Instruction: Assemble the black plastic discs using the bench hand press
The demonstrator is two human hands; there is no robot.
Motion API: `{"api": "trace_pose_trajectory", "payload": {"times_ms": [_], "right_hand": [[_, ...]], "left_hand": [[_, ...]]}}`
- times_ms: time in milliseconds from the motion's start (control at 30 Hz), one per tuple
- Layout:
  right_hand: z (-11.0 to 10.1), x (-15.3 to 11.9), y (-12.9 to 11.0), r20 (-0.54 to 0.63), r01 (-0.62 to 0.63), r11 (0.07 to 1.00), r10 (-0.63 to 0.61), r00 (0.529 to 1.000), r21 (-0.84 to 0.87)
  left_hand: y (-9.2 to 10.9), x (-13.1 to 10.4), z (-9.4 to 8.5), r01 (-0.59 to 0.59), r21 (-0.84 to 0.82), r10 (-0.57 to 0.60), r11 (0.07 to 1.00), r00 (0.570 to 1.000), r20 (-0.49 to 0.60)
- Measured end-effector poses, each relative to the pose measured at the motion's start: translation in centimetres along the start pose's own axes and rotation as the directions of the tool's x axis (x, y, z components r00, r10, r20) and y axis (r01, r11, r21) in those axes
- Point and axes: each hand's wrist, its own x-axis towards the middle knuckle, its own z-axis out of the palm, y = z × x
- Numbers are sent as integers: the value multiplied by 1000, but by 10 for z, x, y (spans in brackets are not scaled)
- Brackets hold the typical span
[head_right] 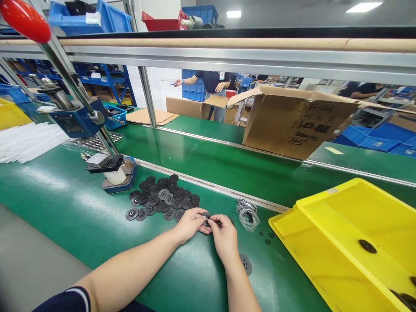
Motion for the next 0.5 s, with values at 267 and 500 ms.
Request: {"api": "trace_pose_trajectory", "payload": {"times_ms": [267,500], "right_hand": [[1,-2,0,39,134,977,-129,991,-166],[2,-1,6,-20,153,964,-162,987,-219]], "left_hand": [[0,-2,-1,-8,13,7,1000,1000,27],[0,-5,-2,-25,51,22,998,998,64]]}}
